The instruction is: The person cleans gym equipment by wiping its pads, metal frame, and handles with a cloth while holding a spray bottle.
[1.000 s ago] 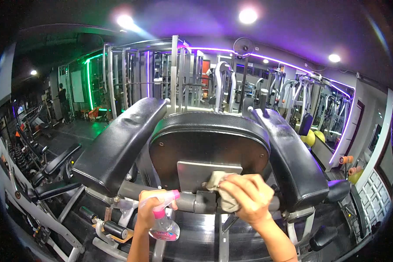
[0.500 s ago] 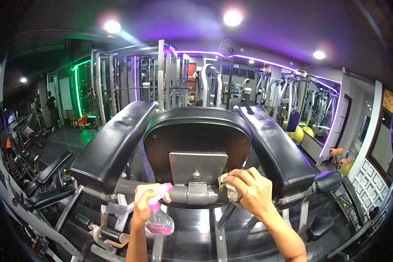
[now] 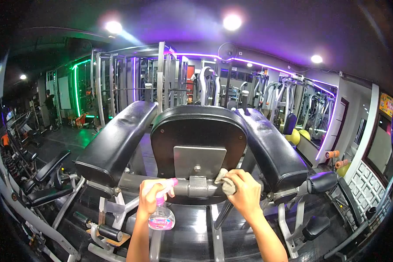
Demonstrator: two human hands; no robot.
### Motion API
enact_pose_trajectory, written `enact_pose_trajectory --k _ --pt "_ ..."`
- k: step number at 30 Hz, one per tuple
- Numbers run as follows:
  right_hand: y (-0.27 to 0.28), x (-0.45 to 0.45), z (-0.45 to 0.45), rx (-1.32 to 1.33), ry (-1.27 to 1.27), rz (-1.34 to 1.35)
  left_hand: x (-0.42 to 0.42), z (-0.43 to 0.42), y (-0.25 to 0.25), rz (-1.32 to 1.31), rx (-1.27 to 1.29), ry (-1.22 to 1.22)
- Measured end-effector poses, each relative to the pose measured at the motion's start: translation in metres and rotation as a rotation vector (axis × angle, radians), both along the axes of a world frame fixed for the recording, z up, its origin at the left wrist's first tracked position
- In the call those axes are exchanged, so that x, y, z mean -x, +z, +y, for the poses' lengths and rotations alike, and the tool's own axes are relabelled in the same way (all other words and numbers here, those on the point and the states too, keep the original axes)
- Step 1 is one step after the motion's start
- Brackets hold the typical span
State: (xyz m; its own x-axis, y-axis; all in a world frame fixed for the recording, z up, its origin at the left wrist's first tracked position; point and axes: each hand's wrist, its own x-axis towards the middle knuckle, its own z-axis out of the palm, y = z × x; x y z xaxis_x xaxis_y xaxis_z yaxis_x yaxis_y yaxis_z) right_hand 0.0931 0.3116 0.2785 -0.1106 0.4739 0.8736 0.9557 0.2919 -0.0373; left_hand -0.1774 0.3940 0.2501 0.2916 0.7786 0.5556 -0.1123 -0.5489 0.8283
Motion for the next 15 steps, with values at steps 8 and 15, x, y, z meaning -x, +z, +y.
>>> enact_pose_trajectory --k 8,15 --pt "-0.022 0.015 -0.023 0.114 0.044 0.316 -0.005 -0.016 -0.022 -0.115 -0.092 0.020" --pt "-0.152 0.031 -0.043 0.275 0.265 1.245 -0.014 -0.058 -0.081 -0.118 -0.194 0.023"
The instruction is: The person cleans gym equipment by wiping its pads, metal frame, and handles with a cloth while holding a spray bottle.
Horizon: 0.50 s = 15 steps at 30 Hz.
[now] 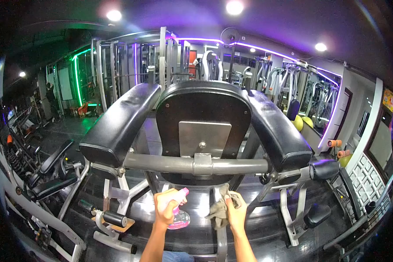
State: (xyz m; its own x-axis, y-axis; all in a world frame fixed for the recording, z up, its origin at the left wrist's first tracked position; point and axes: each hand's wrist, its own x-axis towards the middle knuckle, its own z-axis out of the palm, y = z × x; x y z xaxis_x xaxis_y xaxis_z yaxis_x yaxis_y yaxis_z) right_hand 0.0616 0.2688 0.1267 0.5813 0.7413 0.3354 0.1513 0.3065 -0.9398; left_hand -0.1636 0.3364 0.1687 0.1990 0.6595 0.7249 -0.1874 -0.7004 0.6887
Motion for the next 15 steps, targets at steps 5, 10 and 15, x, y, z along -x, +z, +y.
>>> enact_pose_trajectory --k 5,10,15 --pt "-0.062 0.011 -0.018 0.029 0.139 0.612 -0.021 0.000 -0.054 -0.066 0.223 0.123" --pt "-0.087 0.015 -0.032 0.016 0.325 0.642 -0.035 0.012 -0.066 0.029 0.158 0.280" --pt "-0.089 0.031 -0.031 0.091 0.275 0.394 -0.040 0.009 -0.065 -0.031 0.169 0.329"
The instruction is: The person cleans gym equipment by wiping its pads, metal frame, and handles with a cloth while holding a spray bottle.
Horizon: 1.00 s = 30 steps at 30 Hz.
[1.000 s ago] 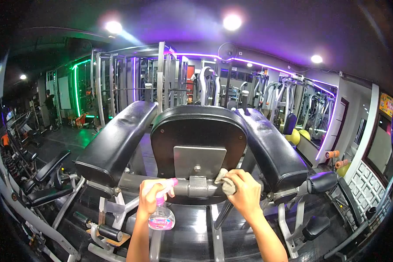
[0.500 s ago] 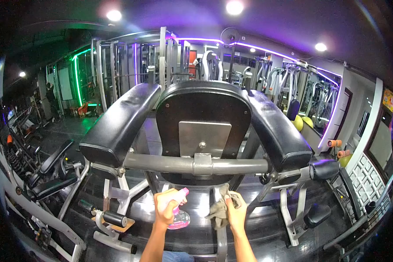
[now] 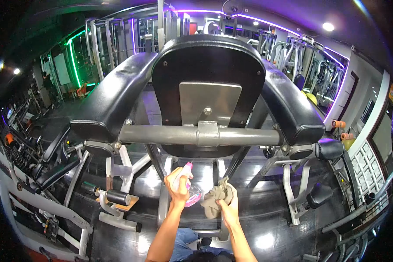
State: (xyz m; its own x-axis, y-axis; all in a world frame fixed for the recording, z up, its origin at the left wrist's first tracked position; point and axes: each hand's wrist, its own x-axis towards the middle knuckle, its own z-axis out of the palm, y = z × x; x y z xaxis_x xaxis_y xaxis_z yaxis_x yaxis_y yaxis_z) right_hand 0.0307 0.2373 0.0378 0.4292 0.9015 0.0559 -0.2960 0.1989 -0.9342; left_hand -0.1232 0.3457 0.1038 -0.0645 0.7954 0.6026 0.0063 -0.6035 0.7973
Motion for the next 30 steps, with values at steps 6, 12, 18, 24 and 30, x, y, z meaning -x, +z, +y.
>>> enact_pose_trajectory --k 6,12,18,24,30 --pt "0.027 0.013 0.019 -0.141 -0.243 -0.610 0.026 -0.018 0.008 0.009 -0.069 0.004" --pt "0.101 0.030 0.085 -0.527 -0.279 -1.066 0.053 -0.031 0.000 -0.065 0.010 -0.016" --pt "0.065 0.045 0.148 -0.507 -0.509 -1.175 0.070 -0.038 -0.004 -0.136 0.050 -0.122" --pt "0.019 0.024 0.153 -0.440 -0.460 -1.133 0.082 -0.037 -0.012 -0.148 0.104 -0.133" --pt "0.045 -0.005 0.131 -0.429 -0.610 -1.114 0.083 -0.034 -0.016 -0.129 0.062 -0.141"
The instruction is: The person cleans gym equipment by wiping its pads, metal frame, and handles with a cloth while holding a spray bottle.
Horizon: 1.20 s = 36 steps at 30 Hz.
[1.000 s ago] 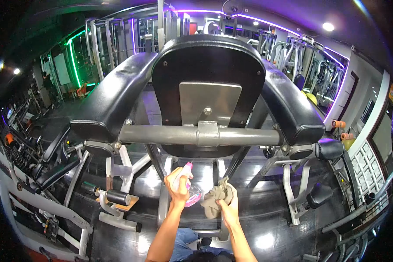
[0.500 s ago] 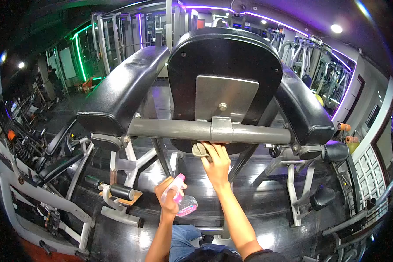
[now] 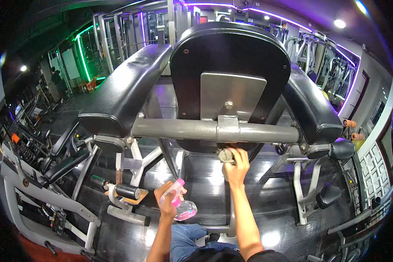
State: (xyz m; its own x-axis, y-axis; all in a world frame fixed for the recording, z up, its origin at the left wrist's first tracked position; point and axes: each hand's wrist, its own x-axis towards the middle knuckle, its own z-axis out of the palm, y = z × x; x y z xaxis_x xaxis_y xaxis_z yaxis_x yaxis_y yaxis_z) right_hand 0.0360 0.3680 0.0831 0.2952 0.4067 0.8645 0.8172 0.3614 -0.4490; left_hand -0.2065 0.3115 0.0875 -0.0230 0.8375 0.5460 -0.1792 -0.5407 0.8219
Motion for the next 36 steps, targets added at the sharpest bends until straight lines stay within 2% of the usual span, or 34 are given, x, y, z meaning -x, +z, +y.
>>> enact_pose_trajectory --k 5,9,14,17,22,25,26,28,33,36 --pt "0.036 -0.012 -0.003 -0.111 -0.062 0.011 -0.010 0.001 0.004 0.002 0.035 -0.041" --pt "0.013 -0.012 0.009 -0.160 -0.066 0.091 -0.023 -0.002 0.006 -0.005 0.098 -0.075" --pt "-0.044 -0.016 0.007 0.080 0.026 0.250 -0.030 -0.006 0.005 0.033 0.089 -0.094" --pt "-0.056 -0.021 -0.003 0.128 0.049 0.316 -0.028 -0.010 0.009 0.068 0.101 -0.085" --pt "0.004 -0.020 -0.014 -0.199 0.004 0.296 -0.032 -0.008 0.008 0.090 0.130 -0.044" --pt "0.019 -0.025 0.001 -0.192 -0.039 0.342 -0.036 -0.006 0.006 0.109 0.117 -0.056" --pt "0.016 -0.026 0.007 -0.159 -0.012 0.403 -0.039 -0.007 0.006 0.094 0.134 -0.060" --pt "0.000 -0.031 0.016 -0.208 -0.037 0.324 -0.042 -0.007 0.006 0.081 0.152 -0.064" --pt "-0.050 -0.036 0.008 -0.022 -0.012 0.348 -0.045 -0.010 0.009 0.114 0.137 -0.059" --pt "-0.058 -0.045 -0.005 0.035 0.039 0.355 -0.045 -0.010 0.004 0.060 0.153 -0.070"
